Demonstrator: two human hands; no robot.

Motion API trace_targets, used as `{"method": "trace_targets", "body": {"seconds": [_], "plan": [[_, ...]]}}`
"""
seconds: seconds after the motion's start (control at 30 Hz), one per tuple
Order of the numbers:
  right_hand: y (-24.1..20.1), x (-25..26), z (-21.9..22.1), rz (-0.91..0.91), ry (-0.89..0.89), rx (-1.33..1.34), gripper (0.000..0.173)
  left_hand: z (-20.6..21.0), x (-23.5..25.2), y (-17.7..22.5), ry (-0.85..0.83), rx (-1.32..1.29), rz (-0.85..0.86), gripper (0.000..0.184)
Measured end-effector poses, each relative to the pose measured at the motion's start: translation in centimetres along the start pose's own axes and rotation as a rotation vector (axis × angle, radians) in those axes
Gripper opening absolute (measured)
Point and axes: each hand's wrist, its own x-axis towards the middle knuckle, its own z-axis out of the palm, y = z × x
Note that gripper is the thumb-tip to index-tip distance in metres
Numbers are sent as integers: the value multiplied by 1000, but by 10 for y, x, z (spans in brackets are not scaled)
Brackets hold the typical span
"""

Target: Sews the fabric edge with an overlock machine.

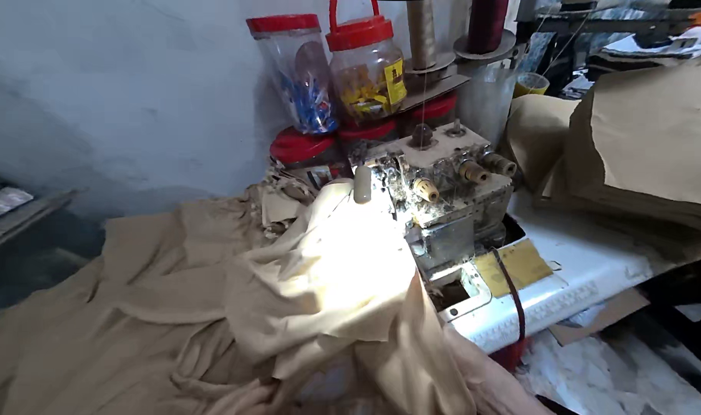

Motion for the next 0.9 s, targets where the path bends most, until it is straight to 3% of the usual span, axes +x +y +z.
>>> {"method": "trace_targets", "body": {"seconds": [0.07,0.13,0.2,0.23,0.3,0.37,0.43,0.53,0.6,0.67,0.73,0.9], "plan": [[3,1,-4,10,-128,207,38,-31,25,-3,66,102,66,14],[-5,16,1,3,-157,326,52,-47,41,-42,142,294,216,13],[-4,31,-3,-9,-208,390,65,-30,57,-91,123,347,402,14],[-2,34,-7,-38,-260,420,65,-10,61,-110,100,328,451,16],[-1,29,-13,-138,-241,324,37,25,59,-128,30,300,449,21],[-6,23,-16,-200,-139,192,18,29,65,-122,-8,173,350,26],[-12,20,-23,-222,-96,103,21,10,81,-96,9,-47,240,41],[-17,19,-33,-195,-135,53,27,-5,121,-38,17,-250,240,57],[-15,16,-32,-193,-118,12,28,6,146,2,-116,-231,315,46],[-11,8,-27,-247,-66,-39,28,15,168,34,-375,-109,380,39],[-10,1,-22,-310,-21,-67,23,14,187,62,-726,21,227,46],[-9,-2,-18,-330,-21,-140,25,21,202,57,-693,144,352,26]]}}
